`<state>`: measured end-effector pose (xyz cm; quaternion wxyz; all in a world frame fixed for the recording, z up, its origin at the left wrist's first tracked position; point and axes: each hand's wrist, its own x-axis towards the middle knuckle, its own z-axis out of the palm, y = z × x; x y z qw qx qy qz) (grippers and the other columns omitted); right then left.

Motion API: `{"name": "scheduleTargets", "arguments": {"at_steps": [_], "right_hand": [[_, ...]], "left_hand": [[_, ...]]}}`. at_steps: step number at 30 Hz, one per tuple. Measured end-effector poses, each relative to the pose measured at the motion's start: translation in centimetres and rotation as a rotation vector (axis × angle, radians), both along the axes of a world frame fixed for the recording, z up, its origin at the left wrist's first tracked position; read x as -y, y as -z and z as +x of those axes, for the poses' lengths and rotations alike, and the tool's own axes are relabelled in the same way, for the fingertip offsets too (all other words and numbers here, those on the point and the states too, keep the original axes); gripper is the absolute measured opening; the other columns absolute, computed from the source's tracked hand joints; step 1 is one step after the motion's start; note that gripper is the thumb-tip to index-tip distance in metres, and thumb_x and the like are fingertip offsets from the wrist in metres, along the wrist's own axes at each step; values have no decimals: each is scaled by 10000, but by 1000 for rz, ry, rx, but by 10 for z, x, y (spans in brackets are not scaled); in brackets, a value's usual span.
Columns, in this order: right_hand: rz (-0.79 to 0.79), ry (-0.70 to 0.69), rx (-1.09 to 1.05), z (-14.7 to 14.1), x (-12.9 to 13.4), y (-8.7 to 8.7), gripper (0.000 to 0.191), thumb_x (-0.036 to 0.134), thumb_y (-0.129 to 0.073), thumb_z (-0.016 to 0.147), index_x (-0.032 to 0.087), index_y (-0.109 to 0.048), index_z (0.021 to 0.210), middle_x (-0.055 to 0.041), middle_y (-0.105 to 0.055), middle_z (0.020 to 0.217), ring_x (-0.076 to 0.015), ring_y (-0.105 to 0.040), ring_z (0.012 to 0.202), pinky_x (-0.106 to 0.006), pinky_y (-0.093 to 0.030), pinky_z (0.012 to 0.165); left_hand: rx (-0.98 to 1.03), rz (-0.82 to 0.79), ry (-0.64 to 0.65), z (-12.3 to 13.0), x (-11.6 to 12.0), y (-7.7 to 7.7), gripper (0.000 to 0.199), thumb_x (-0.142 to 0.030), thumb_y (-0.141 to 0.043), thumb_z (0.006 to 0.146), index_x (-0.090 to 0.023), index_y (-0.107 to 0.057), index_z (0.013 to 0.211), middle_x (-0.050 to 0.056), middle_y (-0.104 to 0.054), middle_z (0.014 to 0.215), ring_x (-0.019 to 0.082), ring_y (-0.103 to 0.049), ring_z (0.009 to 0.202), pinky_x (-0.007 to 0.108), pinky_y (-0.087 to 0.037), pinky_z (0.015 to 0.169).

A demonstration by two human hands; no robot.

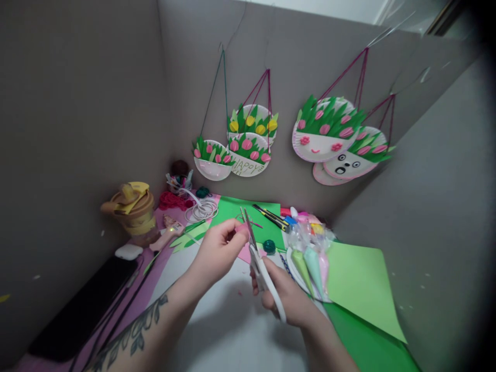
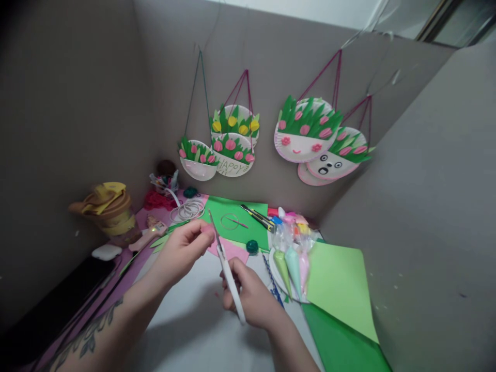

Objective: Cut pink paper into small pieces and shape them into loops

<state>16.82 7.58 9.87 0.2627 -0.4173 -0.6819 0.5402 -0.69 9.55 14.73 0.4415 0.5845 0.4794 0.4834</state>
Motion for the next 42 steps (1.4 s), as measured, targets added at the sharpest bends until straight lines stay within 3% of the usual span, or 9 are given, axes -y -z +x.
{"name": "scheduleTargets", "arguments": {"at_steps": [22, 42], "right_hand": [[-37, 6, 3, 4, -2, 3, 277, 202, -584, 575, 195, -444, 814, 12, -501, 766, -126, -459, 655, -283, -427, 628], [-21, -1, -6, 4, -2, 5, 290, 197, -618, 610, 195, -449, 845, 13, -512, 778, -132, -475, 666, -282, -424, 635]], "left_hand": [[-51, 11, 13, -1, -1, 1, 283, -328, -480, 827, -179, -408, 597, -59, -321, 557, 87, -311, 545, 223, -240, 504], [-54, 4, 27, -1, 0, 0, 258, -328, -486, 824, -176, -448, 619, -53, -364, 563, 96, -340, 553, 221, -255, 514]]}}
